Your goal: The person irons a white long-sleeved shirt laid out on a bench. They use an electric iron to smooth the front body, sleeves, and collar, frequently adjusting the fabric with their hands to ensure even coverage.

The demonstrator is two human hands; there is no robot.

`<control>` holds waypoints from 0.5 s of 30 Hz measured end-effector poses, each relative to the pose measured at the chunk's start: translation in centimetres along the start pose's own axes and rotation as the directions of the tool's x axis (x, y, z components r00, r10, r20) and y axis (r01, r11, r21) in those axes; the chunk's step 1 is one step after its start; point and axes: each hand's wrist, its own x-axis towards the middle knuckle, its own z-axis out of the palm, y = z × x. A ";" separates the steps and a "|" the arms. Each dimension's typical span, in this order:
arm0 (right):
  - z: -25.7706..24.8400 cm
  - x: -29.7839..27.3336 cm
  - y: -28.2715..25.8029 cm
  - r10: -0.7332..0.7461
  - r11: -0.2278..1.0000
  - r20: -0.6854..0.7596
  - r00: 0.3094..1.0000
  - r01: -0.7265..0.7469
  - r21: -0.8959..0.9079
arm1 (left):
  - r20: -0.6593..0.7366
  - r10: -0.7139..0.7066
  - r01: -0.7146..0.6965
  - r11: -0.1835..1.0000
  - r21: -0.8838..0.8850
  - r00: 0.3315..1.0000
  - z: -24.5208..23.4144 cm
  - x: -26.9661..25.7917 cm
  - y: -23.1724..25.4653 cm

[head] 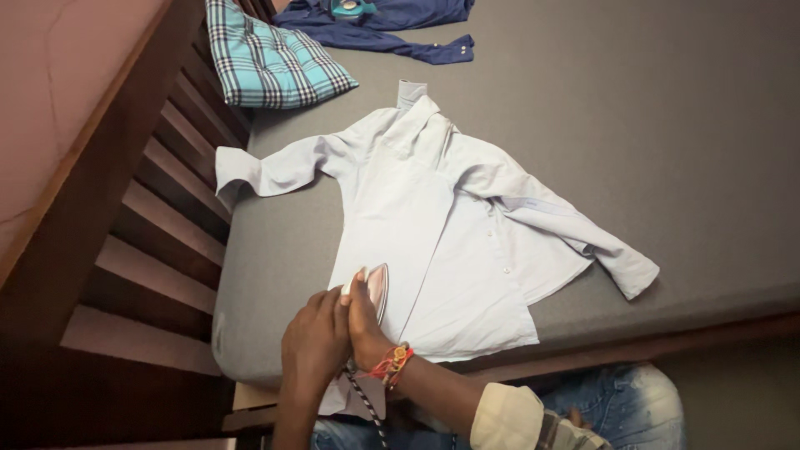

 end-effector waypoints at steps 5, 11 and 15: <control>-2.2 -0.5 -2.9 0.247 0.969 0.140 0.959 -0.244 -0.038 | 0.044 -0.036 0.016 0.918 0.397 0.998 2.2 0.1 0.6; -9.7 -2.8 -10.5 -0.051 0.876 0.076 0.996 0.081 -0.475 | -0.017 0.083 -0.073 0.943 0.324 0.996 3.5 1.4 0.0; -13.9 2.5 -16.0 -0.370 0.786 -0.154 0.916 0.221 -0.577 | 0.021 0.116 -0.117 0.965 0.234 0.993 4.6 4.2 0.2</control>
